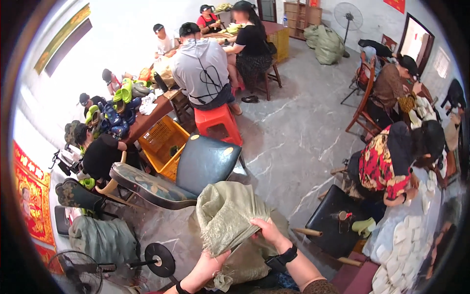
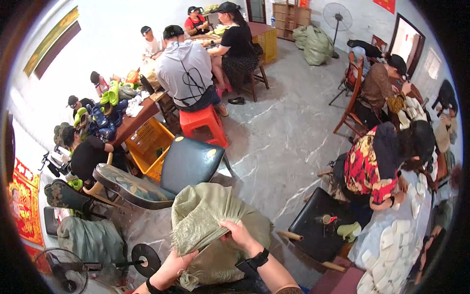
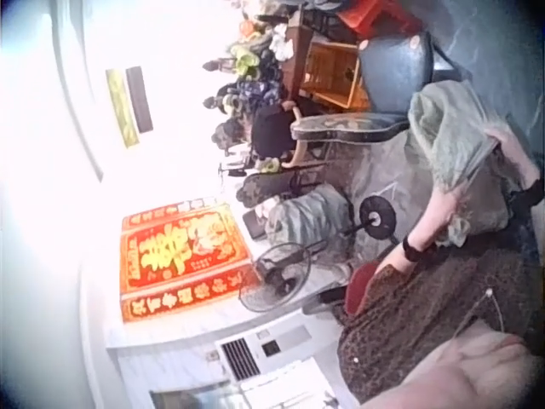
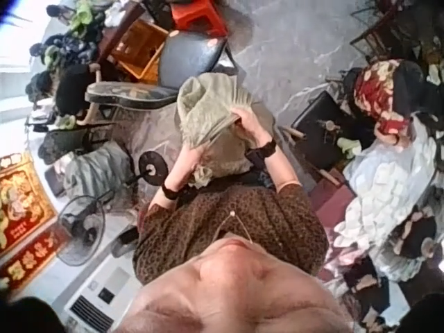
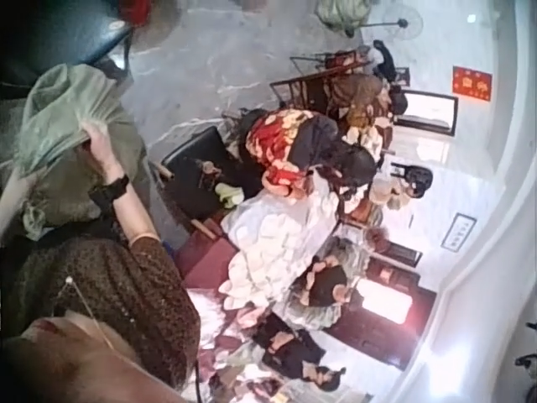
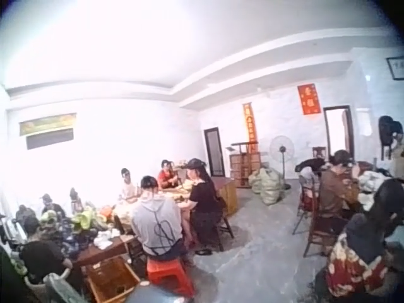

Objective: Packing finished shoe components into plastic bags and organizing them into large sacks.

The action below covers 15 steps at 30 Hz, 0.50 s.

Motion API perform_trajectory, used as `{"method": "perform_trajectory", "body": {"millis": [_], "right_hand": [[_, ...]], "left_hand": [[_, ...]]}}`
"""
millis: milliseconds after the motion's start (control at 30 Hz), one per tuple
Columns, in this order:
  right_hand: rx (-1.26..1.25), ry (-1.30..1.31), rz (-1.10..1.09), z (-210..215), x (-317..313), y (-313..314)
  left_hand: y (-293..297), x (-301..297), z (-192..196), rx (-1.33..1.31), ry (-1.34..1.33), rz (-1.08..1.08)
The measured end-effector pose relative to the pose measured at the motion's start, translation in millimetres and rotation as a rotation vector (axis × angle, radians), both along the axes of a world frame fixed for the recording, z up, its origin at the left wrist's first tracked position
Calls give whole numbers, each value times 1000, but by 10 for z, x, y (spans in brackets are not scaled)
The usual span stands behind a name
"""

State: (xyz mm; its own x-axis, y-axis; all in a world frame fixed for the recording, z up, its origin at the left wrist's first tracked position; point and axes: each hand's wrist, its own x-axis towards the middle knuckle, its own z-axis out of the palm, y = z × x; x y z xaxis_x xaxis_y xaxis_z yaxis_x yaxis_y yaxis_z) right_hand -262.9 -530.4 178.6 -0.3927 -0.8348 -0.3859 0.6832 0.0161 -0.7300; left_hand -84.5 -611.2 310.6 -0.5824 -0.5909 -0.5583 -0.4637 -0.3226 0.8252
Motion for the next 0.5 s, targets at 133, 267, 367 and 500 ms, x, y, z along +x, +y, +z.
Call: {"method": "perform_trajectory", "body": {"millis": [133,267,367,500], "right_hand": [[-64,93,46,481,-482,-84],[-142,195,-39,600,-954,-122],[-111,408,-204,514,-1335,-70],[50,277,-252,96,-1874,-144]], "left_hand": [[117,-286,160,34,73,80],[133,-601,66,7,40,34],[62,-1012,-238,-110,192,-131],[-291,-1793,-1068,-151,130,-224]]}}
